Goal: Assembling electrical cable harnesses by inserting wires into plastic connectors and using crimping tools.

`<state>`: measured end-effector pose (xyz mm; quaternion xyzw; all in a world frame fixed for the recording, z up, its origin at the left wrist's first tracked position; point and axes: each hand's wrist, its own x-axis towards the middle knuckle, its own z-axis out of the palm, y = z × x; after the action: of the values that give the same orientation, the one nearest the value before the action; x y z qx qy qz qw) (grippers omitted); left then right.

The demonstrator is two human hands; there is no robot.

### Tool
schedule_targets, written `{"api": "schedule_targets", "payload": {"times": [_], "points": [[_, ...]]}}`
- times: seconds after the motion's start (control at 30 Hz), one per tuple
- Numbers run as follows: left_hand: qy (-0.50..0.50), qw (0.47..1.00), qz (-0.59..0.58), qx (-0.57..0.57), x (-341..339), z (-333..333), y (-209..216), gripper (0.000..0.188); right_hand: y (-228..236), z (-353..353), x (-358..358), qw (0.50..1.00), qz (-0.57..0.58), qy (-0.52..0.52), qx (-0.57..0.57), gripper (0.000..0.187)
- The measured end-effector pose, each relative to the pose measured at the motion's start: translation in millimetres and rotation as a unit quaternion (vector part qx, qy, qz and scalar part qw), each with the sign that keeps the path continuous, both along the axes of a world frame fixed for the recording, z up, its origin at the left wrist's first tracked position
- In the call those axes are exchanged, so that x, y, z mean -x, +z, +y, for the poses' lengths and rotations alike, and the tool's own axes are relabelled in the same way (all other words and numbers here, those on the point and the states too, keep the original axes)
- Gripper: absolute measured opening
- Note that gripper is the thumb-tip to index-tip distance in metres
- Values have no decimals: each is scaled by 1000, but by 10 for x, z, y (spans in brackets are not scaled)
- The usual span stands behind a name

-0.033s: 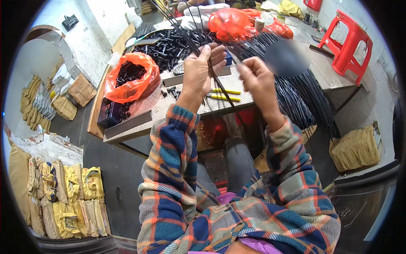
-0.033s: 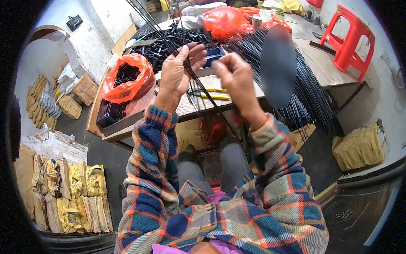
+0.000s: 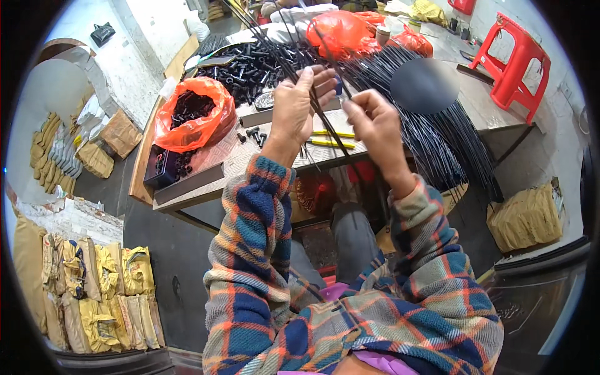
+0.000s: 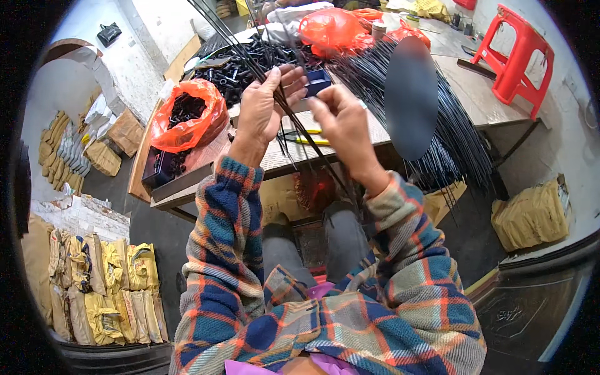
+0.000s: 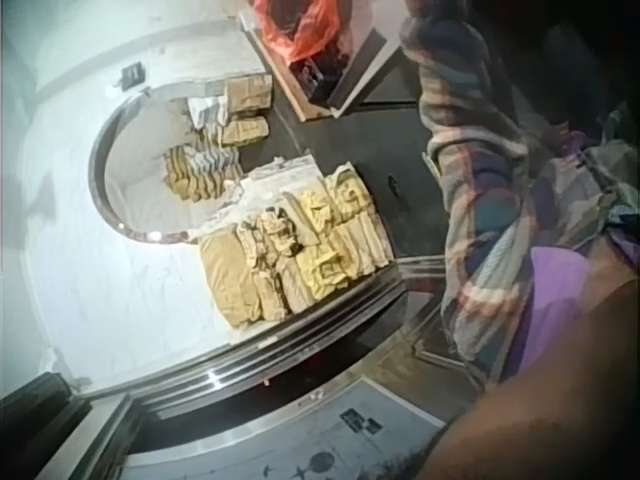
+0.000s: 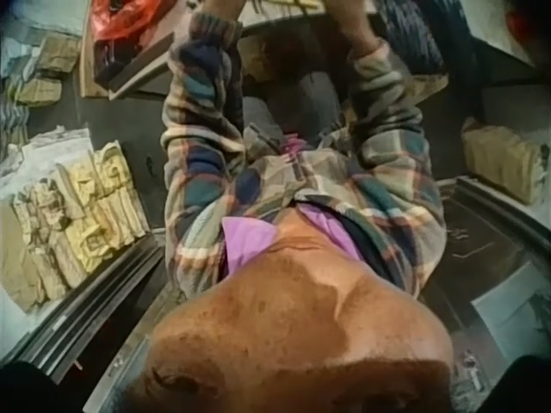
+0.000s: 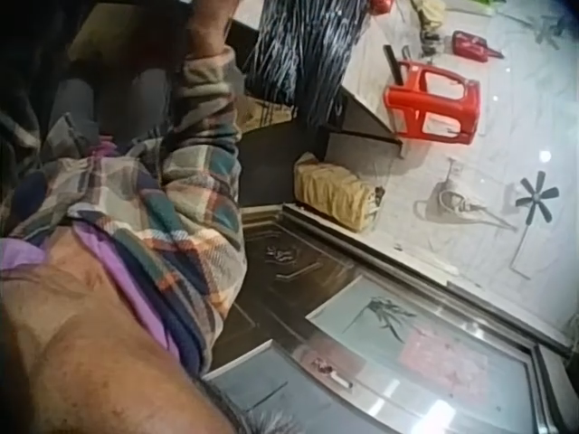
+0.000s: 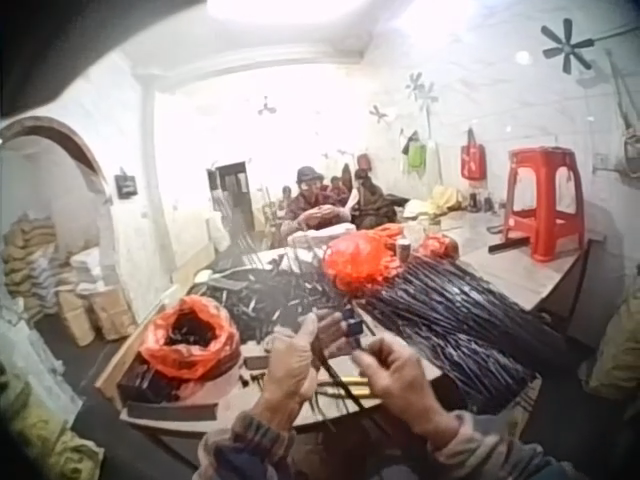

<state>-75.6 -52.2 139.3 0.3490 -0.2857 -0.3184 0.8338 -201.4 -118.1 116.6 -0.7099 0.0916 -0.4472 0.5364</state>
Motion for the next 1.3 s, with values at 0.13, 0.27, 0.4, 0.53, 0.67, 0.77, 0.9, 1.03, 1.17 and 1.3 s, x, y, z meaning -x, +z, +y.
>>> {"api": "schedule_targets", "payload": {"times": [0.13, 0.27, 0.4, 0.53, 0.67, 0.77, 0.9, 1.03, 1.17, 1.3], "points": [[-43, 998, -20, -37, 117, -22, -49, 31, -287, 229, 93, 1000, 20, -5, -1, 9], [3, 999, -40, -18, 109, -66, -92, 24, -402, 460, 397, 994, 85, 4, 69, 13], [-22, 1000, 10, -20, -227, 21, -170, 18, -473, 237, 1057, 970, 169, 40, 170, 10], [-70, 997, 31, 7, -493, 277, -3, 22, -661, -13, 1954, 950, 144, -274, 39, 5], [-196, 978, 68, 35, -298, -126, -260, 25, -1225, -16, 2749, 863, 381, -313, 112, 14], [-119, 992, 41, 13, -321, 206, -33, 25, -1213, 190, 2417, 904, 338, -139, -221, 19], [-110, 993, 35, -8, -51, 211, -109, 26, -1239, 38, 2201, 897, 366, -154, -196, 23], [-105, 994, 1, -26, 168, 277, -64, 29, -1167, -497, 1715, 817, 361, -360, 269, 21], [-104, 994, 8, -20, 355, 437, -16, 28, -907, -714, 1161, 675, 519, -442, 283, 22], [-105, 993, 15, -46, 468, 530, -50, 33, -615, -344, 1267, 791, 174, -448, 379, 14]]}}
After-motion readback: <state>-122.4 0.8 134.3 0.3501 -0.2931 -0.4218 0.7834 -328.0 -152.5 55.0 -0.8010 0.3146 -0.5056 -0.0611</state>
